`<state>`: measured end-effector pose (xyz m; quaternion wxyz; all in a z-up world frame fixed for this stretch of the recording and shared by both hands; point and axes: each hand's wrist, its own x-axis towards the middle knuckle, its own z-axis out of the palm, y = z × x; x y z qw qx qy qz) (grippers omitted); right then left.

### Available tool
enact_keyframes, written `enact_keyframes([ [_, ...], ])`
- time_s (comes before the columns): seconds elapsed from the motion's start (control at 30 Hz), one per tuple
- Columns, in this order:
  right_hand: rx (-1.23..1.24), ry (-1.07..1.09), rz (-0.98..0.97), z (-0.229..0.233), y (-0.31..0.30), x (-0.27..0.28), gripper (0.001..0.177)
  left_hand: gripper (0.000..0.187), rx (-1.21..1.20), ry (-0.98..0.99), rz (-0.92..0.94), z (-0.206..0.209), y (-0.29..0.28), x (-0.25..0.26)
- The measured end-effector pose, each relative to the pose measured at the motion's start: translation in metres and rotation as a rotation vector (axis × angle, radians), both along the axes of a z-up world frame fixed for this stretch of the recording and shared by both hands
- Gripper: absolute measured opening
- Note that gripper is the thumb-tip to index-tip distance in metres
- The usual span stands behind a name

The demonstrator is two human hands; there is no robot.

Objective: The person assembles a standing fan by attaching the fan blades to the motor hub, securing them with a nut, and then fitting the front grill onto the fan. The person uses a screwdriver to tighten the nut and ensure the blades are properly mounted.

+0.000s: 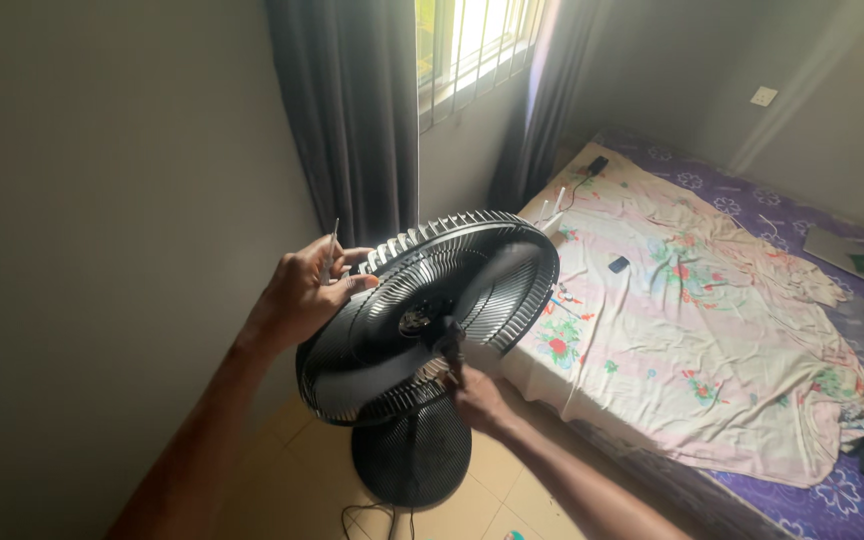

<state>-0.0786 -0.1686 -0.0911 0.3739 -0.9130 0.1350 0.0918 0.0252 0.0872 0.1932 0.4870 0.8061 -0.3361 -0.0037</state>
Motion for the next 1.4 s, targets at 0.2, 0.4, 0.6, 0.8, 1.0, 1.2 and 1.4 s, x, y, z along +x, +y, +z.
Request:
enact_keyframes([
  [0.2, 0.519, -0.236, 0.086, 0.038, 0.047, -0.008, 0.078, 0.033, 0.034, 0.032, 0.028, 0.004, -0.005, -0.002],
  [0.4, 0.066, -0.798, 0.158, 0.079, 0.024, -0.024, 0.053, 0.034, 0.028, -0.002, 0.036, 0.004, -0.005, -0.006],
  [0.6, -0.315, -1.033, 0.148, 0.09, -0.019, -0.024, 0.055, 0.031, 0.037, 0.014, 0.027, 0.002, -0.001, -0.003],
  [0.8, -0.624, -0.91, 0.052, 0.02, -0.029, -0.01, 0.083, 0.03, -0.042, 0.002, -0.029, -0.002, -0.002, 0.002],
  [1.0, -0.194, -0.084, 0.293, -0.024, 0.035, -0.074, 0.063, 0.034, 0.054, 0.0, 0.024, 0.005, 0.005, -0.001],
  [1.2, -0.565, -0.999, 0.043, 0.064, 0.028, -0.067, 0.074, 0.034, 0.047, 0.093, 0.027, 0.006, 0.001, -0.004],
  [1.4, -0.55, -0.7, 0.107, 0.084, 0.018, -0.033, 0.093, 0.032, 0.066, 0.007, 0.049, -0.002, -0.002, -0.001],
])
